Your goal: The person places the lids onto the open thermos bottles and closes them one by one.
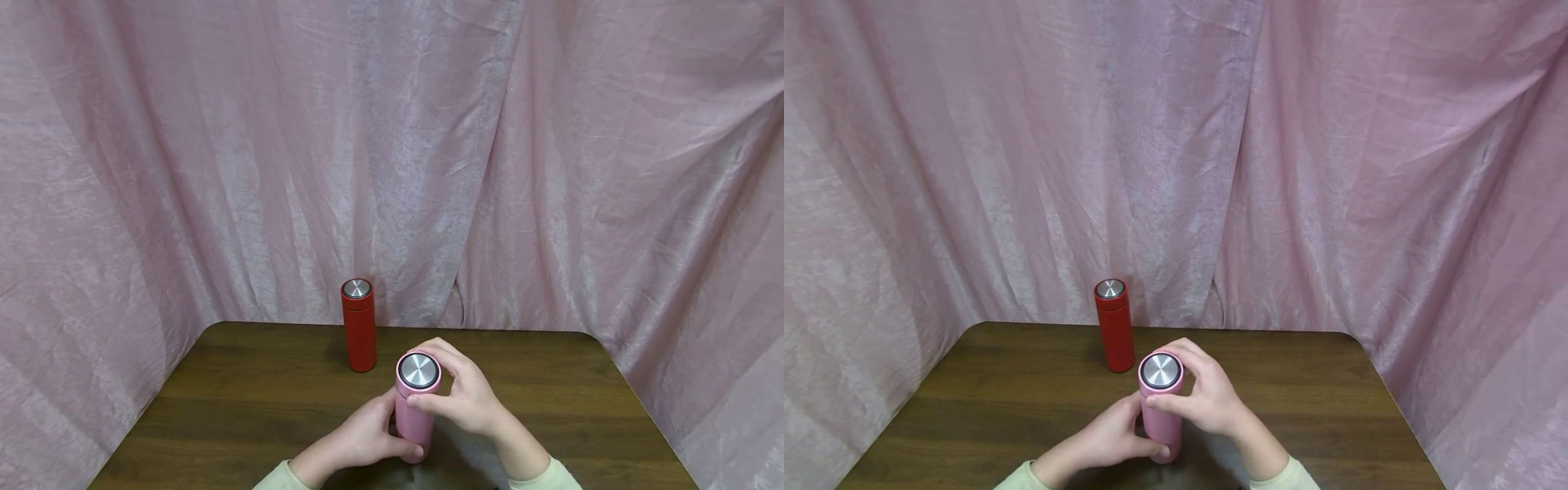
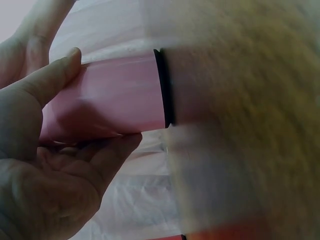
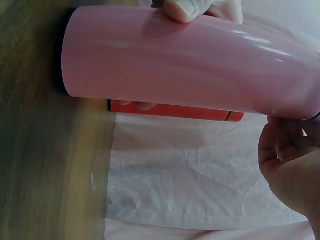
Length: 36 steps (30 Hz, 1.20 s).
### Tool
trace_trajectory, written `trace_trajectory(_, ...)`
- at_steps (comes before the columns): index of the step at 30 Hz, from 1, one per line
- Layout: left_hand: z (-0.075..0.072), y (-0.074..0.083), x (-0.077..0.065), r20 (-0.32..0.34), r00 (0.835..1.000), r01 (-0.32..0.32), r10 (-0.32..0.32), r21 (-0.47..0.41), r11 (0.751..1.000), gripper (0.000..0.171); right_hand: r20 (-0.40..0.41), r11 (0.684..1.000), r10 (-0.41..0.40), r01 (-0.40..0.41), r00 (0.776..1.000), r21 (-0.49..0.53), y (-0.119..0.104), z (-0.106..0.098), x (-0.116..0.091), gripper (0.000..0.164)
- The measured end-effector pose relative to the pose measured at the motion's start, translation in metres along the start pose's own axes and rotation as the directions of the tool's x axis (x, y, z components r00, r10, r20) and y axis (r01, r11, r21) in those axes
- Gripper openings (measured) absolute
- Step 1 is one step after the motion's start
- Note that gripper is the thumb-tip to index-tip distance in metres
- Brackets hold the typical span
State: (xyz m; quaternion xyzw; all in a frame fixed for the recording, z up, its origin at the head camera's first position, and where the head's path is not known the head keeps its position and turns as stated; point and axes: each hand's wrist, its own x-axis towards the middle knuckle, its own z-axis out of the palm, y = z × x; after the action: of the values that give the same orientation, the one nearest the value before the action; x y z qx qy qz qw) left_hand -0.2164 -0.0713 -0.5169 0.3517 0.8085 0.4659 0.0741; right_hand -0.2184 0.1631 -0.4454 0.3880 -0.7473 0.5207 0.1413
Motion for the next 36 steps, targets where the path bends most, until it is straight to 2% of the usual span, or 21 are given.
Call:
trace_trajectory(8,0.001,0.002,0.0002,-0.023,1.0,0.02,-0.02,0.005,1.0,0.078,-0.041,1.0,0.021,-0.022,0.999,-0.02,-0.0008,0.0034,0.0004,0.049)
trace_trajectory(26,0.0012,0.0011,0.0013,-0.027,0.999,0.026,-0.026,0.0,1.0,0.078,-0.063,0.999,0.039,-0.041,0.997,-0.025,-0.0026,0.0062,0.0019,0.05)
trace_trajectory(32,0.0014,-0.0013,0.0016,-0.026,0.999,0.031,-0.031,-0.015,0.999,0.076,-0.036,0.997,0.06,-0.062,0.998,-0.045,-0.0033,0.0046,0.0009,0.054)
trace_trajectory(36,0.001,-0.0019,0.0011,-0.016,0.999,0.032,-0.033,-0.038,0.999,0.076,0.009,0.995,0.078,-0.077,0.997,-0.062,-0.0032,0.0023,-0.0011,0.067)
